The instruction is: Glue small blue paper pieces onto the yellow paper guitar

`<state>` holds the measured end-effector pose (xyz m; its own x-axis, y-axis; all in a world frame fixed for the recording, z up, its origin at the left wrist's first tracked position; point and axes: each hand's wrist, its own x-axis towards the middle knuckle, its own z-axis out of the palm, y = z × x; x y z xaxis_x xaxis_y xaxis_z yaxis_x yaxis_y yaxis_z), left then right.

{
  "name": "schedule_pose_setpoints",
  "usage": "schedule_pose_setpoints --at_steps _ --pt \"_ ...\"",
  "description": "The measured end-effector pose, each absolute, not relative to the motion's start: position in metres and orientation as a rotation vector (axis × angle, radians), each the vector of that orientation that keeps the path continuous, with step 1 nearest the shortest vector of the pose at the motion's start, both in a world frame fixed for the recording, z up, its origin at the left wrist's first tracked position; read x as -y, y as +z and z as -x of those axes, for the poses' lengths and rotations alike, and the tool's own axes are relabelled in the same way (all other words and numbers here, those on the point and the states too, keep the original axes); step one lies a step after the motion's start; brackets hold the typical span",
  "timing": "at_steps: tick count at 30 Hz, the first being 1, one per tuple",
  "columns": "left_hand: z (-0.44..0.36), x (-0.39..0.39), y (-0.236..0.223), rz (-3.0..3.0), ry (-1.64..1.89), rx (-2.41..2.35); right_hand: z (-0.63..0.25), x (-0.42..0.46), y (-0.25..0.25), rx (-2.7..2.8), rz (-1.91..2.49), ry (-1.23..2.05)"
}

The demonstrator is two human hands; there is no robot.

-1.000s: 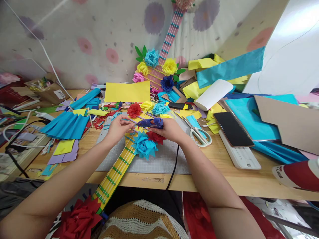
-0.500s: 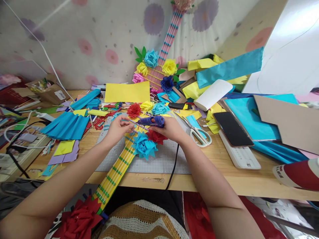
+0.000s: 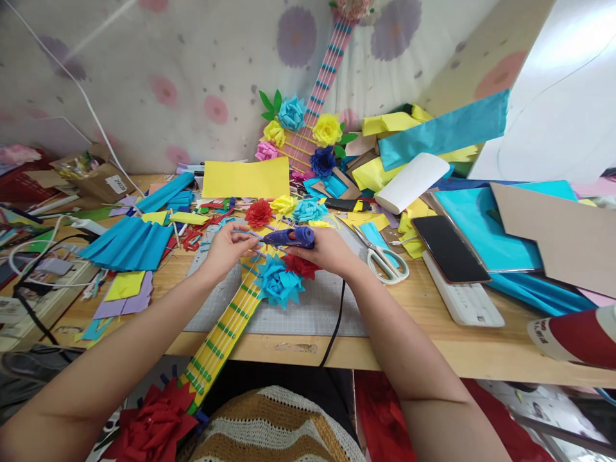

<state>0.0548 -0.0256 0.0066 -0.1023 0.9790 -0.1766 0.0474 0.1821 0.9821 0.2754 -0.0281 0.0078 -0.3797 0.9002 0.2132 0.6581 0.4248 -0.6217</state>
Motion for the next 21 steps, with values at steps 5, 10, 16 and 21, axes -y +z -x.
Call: schedule_pose_setpoints --at_steps 5,10,16,21 --pt "-0.055 0.028 0.009 -1.067 1.092 -1.435 -0.276 0.026 0.006 2.197 1.327 0.586" --pt "-0.057 0.032 0.016 -1.003 1.068 -1.461 -0.276 0.027 0.007 2.192 1.325 0.612" --pt "-0.057 0.031 0.018 -0.968 1.087 -1.465 -0.278 0.028 0.008 2.138 1.270 0.647" --pt "-0.054 0.031 0.012 -0.951 1.124 -1.391 -0.285 0.028 0.000 2.011 1.304 0.643"
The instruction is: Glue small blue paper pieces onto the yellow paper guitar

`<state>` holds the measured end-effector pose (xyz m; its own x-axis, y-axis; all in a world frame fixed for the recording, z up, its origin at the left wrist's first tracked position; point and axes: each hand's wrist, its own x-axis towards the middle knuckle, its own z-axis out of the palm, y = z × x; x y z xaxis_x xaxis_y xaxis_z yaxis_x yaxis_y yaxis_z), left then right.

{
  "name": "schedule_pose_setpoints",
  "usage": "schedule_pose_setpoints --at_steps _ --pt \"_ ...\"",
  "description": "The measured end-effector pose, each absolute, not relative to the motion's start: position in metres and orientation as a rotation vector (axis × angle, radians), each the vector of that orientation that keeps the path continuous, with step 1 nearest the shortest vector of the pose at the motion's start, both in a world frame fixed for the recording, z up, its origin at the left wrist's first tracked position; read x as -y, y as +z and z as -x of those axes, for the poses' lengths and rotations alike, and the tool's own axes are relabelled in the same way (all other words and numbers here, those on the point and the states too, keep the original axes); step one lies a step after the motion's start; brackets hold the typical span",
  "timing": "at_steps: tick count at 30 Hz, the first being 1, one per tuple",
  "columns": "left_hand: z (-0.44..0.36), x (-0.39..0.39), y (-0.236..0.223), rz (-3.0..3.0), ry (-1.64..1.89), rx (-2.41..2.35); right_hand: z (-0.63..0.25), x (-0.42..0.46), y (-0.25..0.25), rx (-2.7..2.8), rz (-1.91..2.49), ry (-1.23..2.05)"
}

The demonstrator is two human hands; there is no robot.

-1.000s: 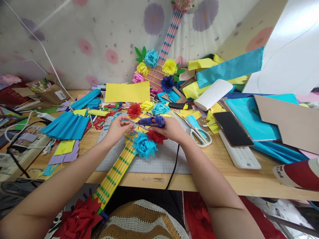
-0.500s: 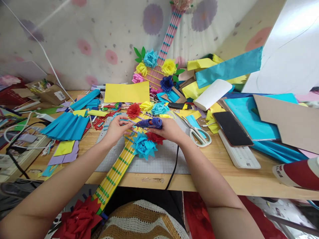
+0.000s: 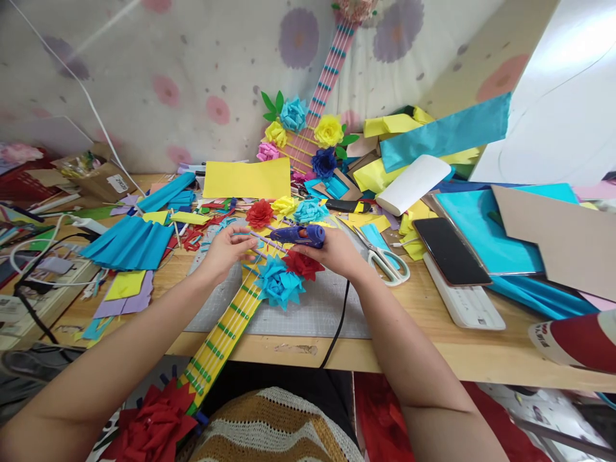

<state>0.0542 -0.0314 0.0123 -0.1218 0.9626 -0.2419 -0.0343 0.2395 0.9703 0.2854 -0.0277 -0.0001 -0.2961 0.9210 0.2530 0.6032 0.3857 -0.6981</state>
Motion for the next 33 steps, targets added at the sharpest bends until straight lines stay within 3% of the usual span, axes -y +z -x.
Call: schedule_pose_setpoints --at_steps 16,26,33 --pt "-0.043 0.038 0.008 -0.922 1.163 -1.299 -0.305 0.027 -0.021 1.435 1.289 0.797" --pt "-0.009 0.043 -0.008 -1.385 1.183 -1.549 -0.311 0.025 -0.020 1.370 1.363 0.740" --pt "0.009 0.057 -0.003 -2.103 1.042 -1.727 -0.314 0.023 -0.023 1.342 1.366 0.759"
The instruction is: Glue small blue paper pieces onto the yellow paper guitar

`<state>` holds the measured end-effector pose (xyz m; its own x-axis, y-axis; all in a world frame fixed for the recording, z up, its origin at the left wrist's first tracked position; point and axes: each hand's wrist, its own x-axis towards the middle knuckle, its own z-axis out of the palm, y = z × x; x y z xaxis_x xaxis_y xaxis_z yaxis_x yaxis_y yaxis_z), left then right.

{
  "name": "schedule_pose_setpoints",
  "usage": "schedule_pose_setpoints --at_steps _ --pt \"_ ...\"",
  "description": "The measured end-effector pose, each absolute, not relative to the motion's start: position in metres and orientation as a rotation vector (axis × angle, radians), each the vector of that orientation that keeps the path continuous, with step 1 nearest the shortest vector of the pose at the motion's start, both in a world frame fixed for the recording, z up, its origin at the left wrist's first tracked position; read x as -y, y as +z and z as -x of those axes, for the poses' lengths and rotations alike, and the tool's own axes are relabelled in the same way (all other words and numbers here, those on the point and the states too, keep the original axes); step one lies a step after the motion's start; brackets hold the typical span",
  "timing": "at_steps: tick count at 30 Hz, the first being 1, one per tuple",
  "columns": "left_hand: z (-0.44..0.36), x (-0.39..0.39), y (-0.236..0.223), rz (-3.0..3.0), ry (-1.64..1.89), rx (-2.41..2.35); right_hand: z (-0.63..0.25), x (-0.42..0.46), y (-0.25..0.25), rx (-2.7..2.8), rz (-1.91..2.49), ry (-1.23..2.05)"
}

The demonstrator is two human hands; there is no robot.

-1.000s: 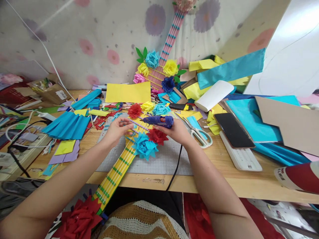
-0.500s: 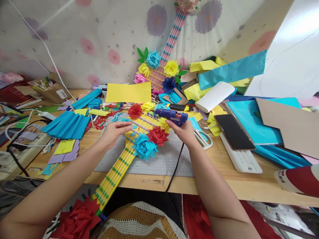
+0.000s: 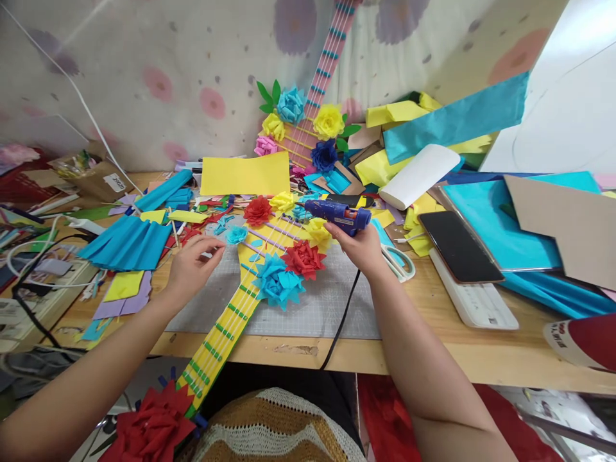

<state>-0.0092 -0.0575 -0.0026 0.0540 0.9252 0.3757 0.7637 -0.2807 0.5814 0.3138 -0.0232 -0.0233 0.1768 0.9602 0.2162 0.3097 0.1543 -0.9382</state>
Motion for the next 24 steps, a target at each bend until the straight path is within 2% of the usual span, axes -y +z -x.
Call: schedule_pose_setpoints --at_steps 10,24 --pt "0.009 0.047 -0.026 -2.384 0.873 -1.812 -0.313 0.023 -0.020 1.373 1.381 0.699" --pt "-0.023 0.027 -0.004 -2.553 0.461 -2.110 -0.312 0.024 -0.017 1.409 1.356 0.714"
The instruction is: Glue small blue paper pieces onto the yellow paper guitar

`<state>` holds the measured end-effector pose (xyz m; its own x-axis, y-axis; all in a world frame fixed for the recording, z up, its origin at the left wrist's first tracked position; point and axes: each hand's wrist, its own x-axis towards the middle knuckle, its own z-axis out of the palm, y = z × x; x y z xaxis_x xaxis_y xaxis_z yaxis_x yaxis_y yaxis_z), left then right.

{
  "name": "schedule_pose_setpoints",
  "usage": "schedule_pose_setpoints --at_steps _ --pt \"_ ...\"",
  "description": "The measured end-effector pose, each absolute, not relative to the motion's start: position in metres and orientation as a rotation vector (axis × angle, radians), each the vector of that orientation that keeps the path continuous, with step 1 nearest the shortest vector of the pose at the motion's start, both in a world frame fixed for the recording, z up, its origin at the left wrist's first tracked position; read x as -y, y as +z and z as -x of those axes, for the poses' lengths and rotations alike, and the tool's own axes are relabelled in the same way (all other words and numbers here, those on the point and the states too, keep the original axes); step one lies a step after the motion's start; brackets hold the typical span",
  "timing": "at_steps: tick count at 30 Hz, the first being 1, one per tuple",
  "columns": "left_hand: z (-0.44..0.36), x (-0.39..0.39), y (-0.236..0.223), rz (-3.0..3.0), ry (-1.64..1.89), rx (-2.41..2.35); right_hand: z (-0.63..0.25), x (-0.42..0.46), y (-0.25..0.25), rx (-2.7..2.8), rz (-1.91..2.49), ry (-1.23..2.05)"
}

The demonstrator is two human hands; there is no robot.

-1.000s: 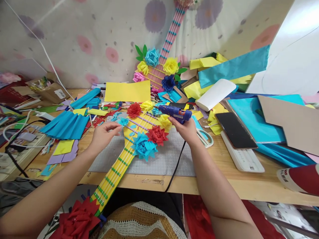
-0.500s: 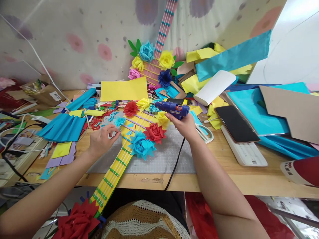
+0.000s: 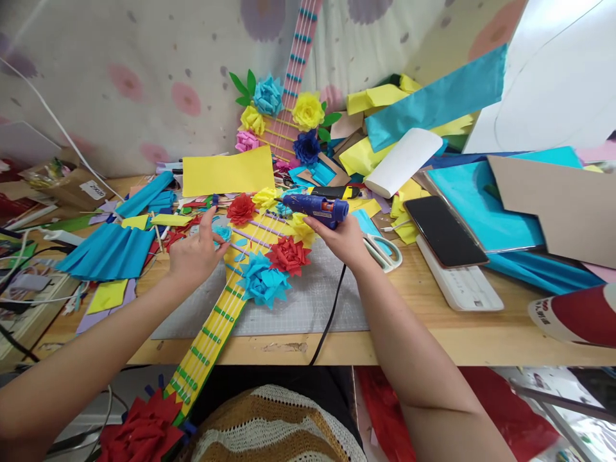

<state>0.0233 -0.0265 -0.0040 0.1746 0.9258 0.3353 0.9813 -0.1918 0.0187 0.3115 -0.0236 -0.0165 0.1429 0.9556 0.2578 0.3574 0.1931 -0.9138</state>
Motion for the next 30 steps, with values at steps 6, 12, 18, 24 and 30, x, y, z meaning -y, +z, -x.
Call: schedule_pose_setpoints --at_steps 6,12,18,24,30 --pt "-0.0282 0.0230 -0.0026 2.178 -0.285 1.832 -0.3113 0.0239 -0.0164 1.402 1.345 0.727" --pt "-0.0311 0.0225 0.0004 2.202 -0.262 1.811 -0.3101 0.0242 -0.0158 1.407 1.332 0.733" --pt "-0.0293 0.0218 -0.0019 2.217 -0.286 1.804 -0.3105 0.0245 -0.0166 1.427 1.333 0.727" --pt "-0.0322 0.0208 -0.0036 2.226 -0.425 1.755 -0.3112 0.0243 -0.0176 1.443 1.326 0.733" --pt "-0.0324 0.0161 -0.0087 2.252 -0.520 1.716 -0.3118 0.0242 -0.0194 1.442 1.316 0.722"
